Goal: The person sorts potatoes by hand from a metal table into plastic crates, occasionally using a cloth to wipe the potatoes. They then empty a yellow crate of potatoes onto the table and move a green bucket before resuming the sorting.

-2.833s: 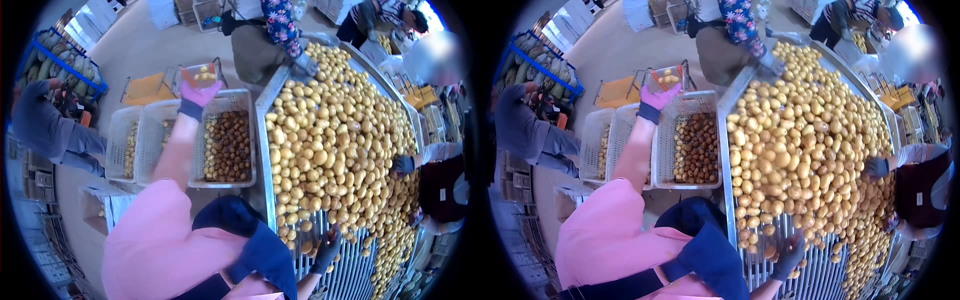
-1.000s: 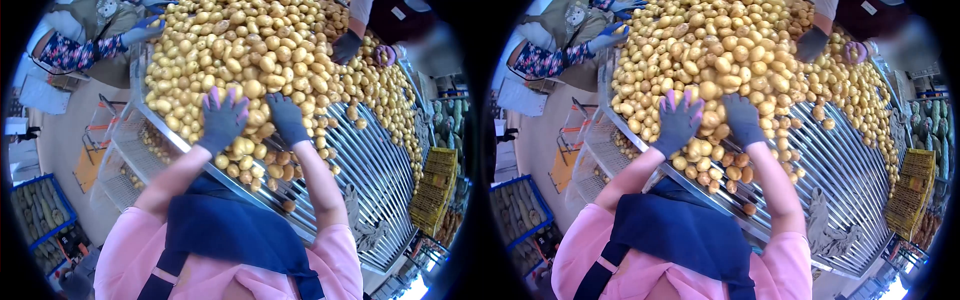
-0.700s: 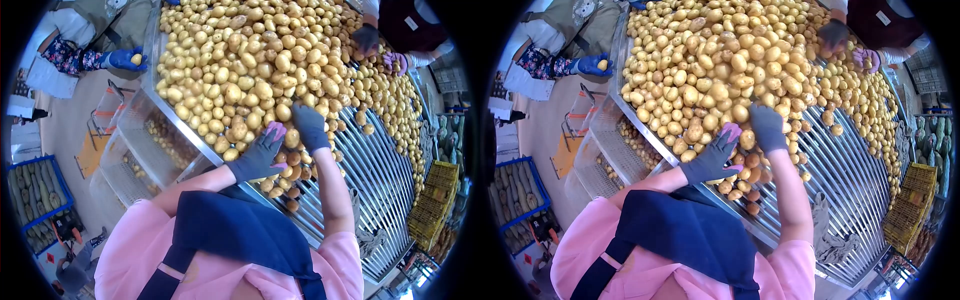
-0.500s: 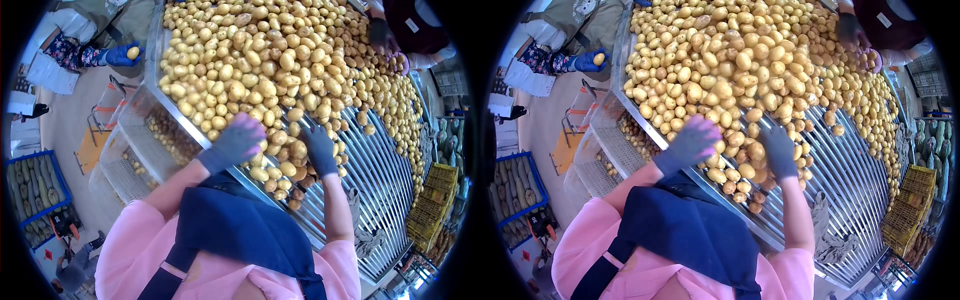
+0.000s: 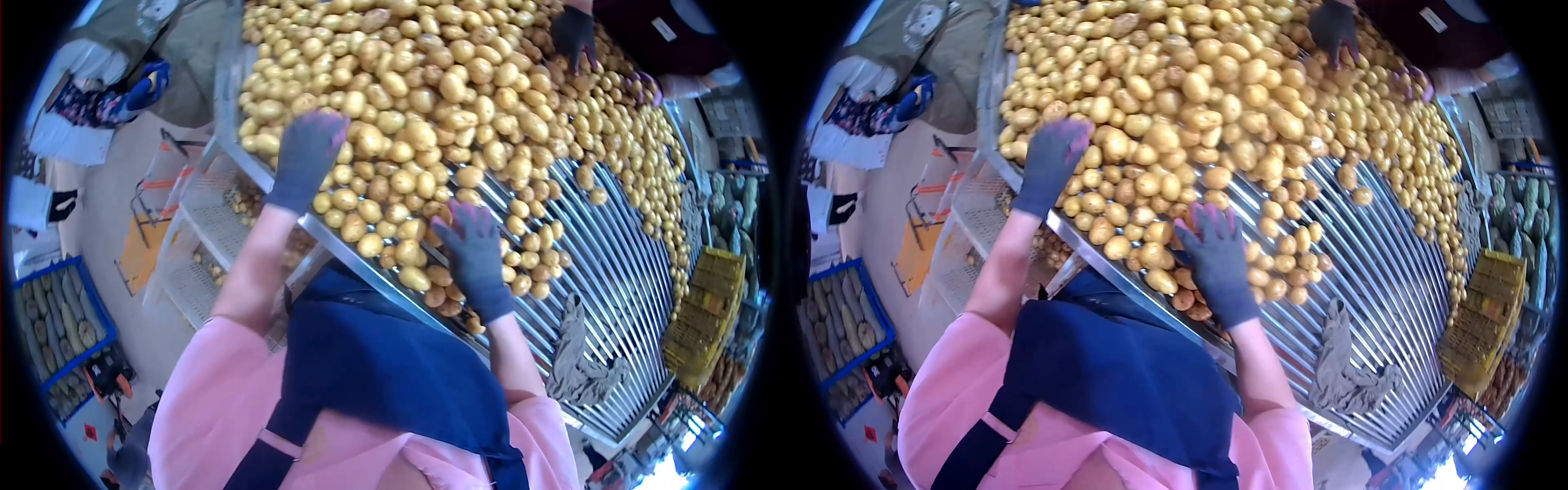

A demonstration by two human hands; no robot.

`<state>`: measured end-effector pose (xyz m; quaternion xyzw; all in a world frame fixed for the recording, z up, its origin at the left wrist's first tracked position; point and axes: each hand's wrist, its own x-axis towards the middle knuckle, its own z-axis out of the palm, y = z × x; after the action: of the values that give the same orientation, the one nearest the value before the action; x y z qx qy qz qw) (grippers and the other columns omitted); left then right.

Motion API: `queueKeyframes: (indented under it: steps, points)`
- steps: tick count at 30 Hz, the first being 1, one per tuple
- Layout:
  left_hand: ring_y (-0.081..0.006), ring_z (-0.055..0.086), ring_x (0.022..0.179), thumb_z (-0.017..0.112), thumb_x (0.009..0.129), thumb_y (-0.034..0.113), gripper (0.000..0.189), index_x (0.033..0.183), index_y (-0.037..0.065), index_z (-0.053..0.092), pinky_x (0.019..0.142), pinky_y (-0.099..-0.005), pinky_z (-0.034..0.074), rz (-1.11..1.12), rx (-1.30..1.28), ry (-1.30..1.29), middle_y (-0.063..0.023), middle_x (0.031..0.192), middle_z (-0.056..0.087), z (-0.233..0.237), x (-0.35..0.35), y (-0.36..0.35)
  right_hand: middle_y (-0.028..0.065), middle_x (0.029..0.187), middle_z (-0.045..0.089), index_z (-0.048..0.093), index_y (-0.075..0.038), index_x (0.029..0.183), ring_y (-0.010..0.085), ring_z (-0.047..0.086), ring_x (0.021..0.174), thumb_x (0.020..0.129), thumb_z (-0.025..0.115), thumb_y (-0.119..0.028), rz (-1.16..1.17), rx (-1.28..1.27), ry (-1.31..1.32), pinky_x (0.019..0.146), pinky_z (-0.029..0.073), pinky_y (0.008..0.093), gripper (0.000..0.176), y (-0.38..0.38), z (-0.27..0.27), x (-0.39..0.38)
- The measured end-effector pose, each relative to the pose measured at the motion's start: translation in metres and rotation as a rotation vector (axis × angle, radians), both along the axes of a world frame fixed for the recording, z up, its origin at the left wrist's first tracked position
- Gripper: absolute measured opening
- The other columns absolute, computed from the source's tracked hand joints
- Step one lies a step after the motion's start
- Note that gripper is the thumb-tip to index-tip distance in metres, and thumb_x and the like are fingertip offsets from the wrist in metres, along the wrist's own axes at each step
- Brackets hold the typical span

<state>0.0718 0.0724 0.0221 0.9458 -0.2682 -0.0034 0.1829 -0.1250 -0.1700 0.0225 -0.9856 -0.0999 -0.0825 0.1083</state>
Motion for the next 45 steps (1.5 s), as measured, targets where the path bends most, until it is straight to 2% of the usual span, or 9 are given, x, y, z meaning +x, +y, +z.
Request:
queueKeyframes:
  steps: [2, 8, 12, 18, 22, 23, 27, 32, 45]
  points:
    - [-0.0254, 0.056, 0.097, 0.056, 0.086, 0.023, 0.023, 0.106, 0.013, 0.063, 0.082, -0.0391, 0.045, -0.131, -0.065, 0.327, -0.0068, 0.097, 0.063, -0.021, -0.040, 0.002, 0.0075, 0.116, 0.055, 0.066, -0.019, 0.101, 0.0328, 0.049, 0.112, 0.078, 0.062, -0.011, -0.070, 0.199, 0.032, 0.095, 0.037, 0.0504, 0.025, -0.009, -0.027, -0.015]
    - [-0.0216, 0.055, 0.081, 0.053, 0.084, 0.022, 0.013, 0.087, 0.015, 0.064, 0.065, -0.0391, 0.044, -0.220, 0.204, -0.166, -0.0016, 0.078, 0.059, -0.048, -0.068, -0.009, 0.0091, 0.123, 0.054, 0.065, -0.015, 0.102, 0.0353, 0.043, 0.120, 0.079, 0.058, -0.005, -0.361, -0.164, 0.180, 0.099, 0.030, 0.0555, 0.026, -0.045, -0.005, -0.023]
    - [-0.0208, 0.055, 0.083, 0.057, 0.082, 0.022, 0.009, 0.087, 0.016, 0.063, 0.065, -0.0389, 0.042, -0.182, 0.314, -0.147, -0.0006, 0.082, 0.061, -0.042, -0.070, -0.021, 0.0131, 0.115, 0.058, 0.062, -0.011, 0.102, 0.0305, 0.055, 0.107, 0.083, 0.053, -0.007, -0.262, 0.381, 0.177, 0.089, 0.045, 0.0411, 0.022, -0.008, 0.022, 0.022]
    - [-0.0207, 0.056, 0.082, 0.063, 0.076, 0.028, 0.019, 0.092, 0.018, 0.063, 0.073, -0.0400, 0.040, -0.176, 0.407, 0.088, -0.0006, 0.085, 0.061, -0.024, -0.066, -0.025, 0.0182, 0.091, 0.060, 0.058, -0.002, 0.096, 0.0321, 0.064, 0.078, 0.088, 0.045, -0.009, -0.175, 0.258, 0.452, 0.061, 0.051, 0.0421, 0.017, 0.010, -0.052, 0.082]
    - [-0.0192, 0.055, 0.079, 0.058, 0.083, 0.014, 0.031, 0.114, 0.010, 0.059, 0.071, -0.0335, 0.043, -0.070, -0.350, 0.128, -0.0040, 0.088, 0.058, -0.028, -0.080, -0.008, 0.0164, 0.093, 0.056, 0.057, -0.010, 0.104, 0.0330, 0.060, 0.078, 0.084, 0.057, -0.013, -0.175, 0.290, 0.265, 0.064, 0.049, 0.0422, 0.020, 0.014, -0.043, 0.050]
    - [-0.0134, 0.055, 0.081, 0.050, 0.091, 0.011, 0.032, 0.122, 0.004, 0.053, 0.072, -0.0275, 0.046, 0.145, -0.897, 0.718, -0.0031, 0.094, 0.057, -0.020, -0.091, -0.014, 0.0167, 0.096, 0.056, 0.057, -0.010, 0.105, 0.0332, 0.059, 0.080, 0.085, 0.057, -0.013, -0.202, 0.333, 0.231, 0.065, 0.049, 0.0420, 0.021, 0.015, -0.040, 0.040]
    - [-0.0197, 0.057, 0.099, 0.040, 0.098, 0.025, 0.038, 0.132, 0.007, 0.039, 0.091, -0.0363, 0.046, 0.209, -1.529, 1.407, -0.0103, 0.112, 0.054, 0.003, -0.101, -0.027, 0.0156, 0.097, 0.055, 0.055, -0.006, 0.108, 0.0309, 0.058, 0.088, 0.089, 0.054, -0.019, -0.357, 0.663, 0.186, 0.072, 0.048, 0.0408, 0.023, 0.011, -0.006, 0.016]
    - [-0.0311, 0.055, 0.105, 0.042, 0.094, 0.025, 0.034, 0.124, 0.009, 0.045, 0.094, -0.0593, 0.039, 0.321, -1.659, 1.853, -0.0143, 0.115, 0.051, -0.001, -0.119, -0.076, 0.0132, 0.104, 0.058, 0.055, -0.011, 0.118, 0.0291, 0.059, 0.092, 0.087, 0.059, -0.023, -0.260, 0.617, 0.167, 0.076, 0.049, 0.0386, 0.033, 0.008, 0.045, 0.010]
    - [-0.0211, 0.052, 0.095, 0.047, 0.095, 0.034, 0.040, 0.129, 0.013, 0.045, 0.083, -0.0353, 0.046, 0.204, -1.746, 2.075, -0.0083, 0.113, 0.050, -0.008, -0.124, -0.046, 0.0142, 0.096, 0.056, 0.051, -0.011, 0.102, 0.0320, 0.062, 0.085, 0.083, 0.061, -0.023, -0.662, 0.165, 0.300, 0.064, 0.051, 0.0413, 0.025, -0.086, -0.023, 0.010]
